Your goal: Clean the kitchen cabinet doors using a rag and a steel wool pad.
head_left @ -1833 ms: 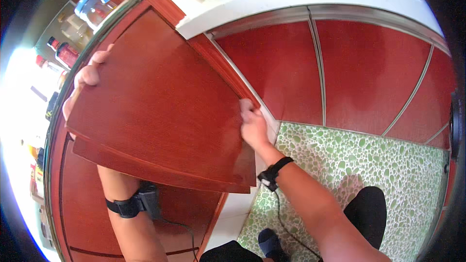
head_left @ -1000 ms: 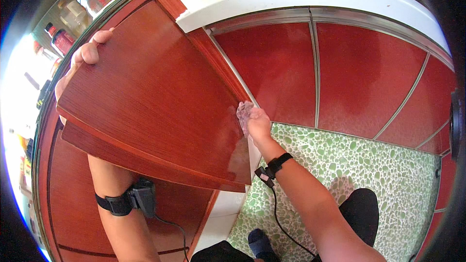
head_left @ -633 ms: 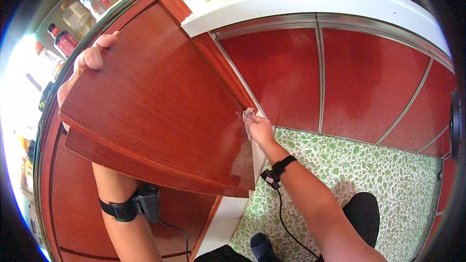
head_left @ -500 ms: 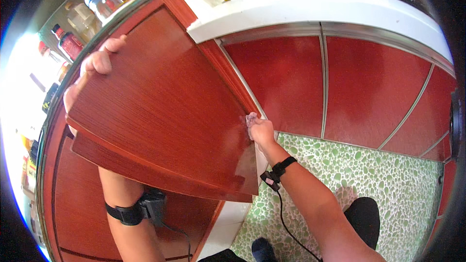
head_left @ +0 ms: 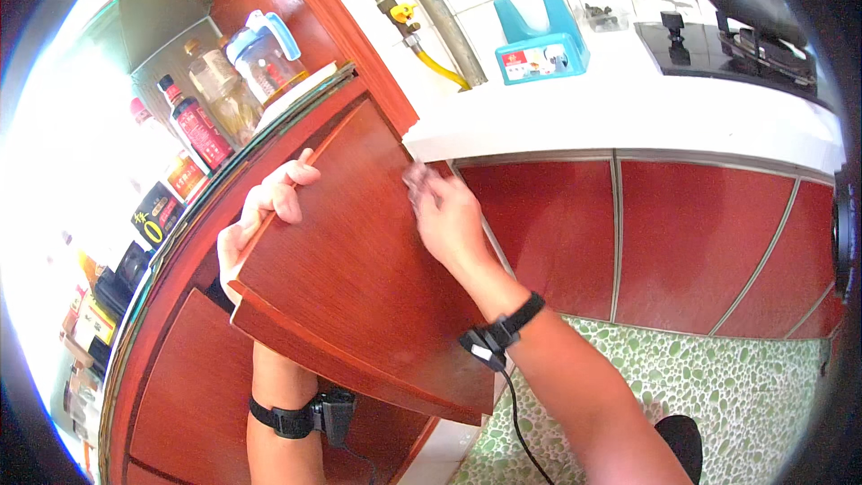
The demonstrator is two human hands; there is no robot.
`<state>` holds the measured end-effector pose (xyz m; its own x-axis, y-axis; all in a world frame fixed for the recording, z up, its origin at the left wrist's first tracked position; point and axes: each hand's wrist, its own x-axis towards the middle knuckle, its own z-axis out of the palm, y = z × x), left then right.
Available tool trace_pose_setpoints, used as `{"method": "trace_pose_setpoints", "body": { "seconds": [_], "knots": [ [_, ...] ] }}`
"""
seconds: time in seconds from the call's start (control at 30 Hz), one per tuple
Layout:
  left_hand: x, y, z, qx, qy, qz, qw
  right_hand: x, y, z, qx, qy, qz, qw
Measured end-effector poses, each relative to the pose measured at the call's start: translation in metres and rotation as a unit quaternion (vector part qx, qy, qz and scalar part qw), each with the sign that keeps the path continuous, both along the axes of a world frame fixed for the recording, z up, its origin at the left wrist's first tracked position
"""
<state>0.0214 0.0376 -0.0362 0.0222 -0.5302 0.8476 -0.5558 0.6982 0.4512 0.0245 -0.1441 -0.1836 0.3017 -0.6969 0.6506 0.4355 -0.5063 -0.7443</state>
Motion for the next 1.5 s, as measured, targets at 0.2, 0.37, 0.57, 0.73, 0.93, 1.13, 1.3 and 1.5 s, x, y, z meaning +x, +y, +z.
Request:
{"method": "trace_pose_setpoints", "body": {
  "seconds": [0.2,0.37,0.57,0.73,0.93,1.13,1.3,1.5],
  "knots": [
    [0.003,0.0,0.006,-0.002,-0.022,-0.022,0.999,0.004,-0.003,-0.072,0.284,0.012,0.236,0.929],
    [0.005,0.015,-0.001,-0.021,-0.008,-0.01,1.0,-0.007,0.019,0.048,0.267,-0.126,0.351,0.889],
    [0.029,0.02,-0.005,0.031,0.074,-0.092,0.992,0.004,0.003,0.117,-0.036,-0.068,-0.015,0.997],
    [0.028,0.017,0.002,0.037,0.088,-0.104,0.99,0.013,-0.018,0.083,-0.129,0.015,-0.046,0.99],
    [0.026,0.024,-0.003,0.036,0.099,-0.073,0.992,0.016,0.001,-0.044,-0.079,-0.052,0.007,0.995],
    [0.024,0.019,-0.002,0.032,0.085,-0.066,0.994,0.005,-0.007,-0.141,0.208,-0.02,0.234,0.95],
    [0.046,0.007,0.008,0.027,0.027,-0.149,0.988,-0.004,0.001,0.024,0.073,-0.069,0.17,0.98],
    [0.077,0.01,-0.007,0.087,0.163,-0.257,0.948,0.015,-0.01,0.023,-0.127,-0.008,-0.036,0.991]
  ]
}}
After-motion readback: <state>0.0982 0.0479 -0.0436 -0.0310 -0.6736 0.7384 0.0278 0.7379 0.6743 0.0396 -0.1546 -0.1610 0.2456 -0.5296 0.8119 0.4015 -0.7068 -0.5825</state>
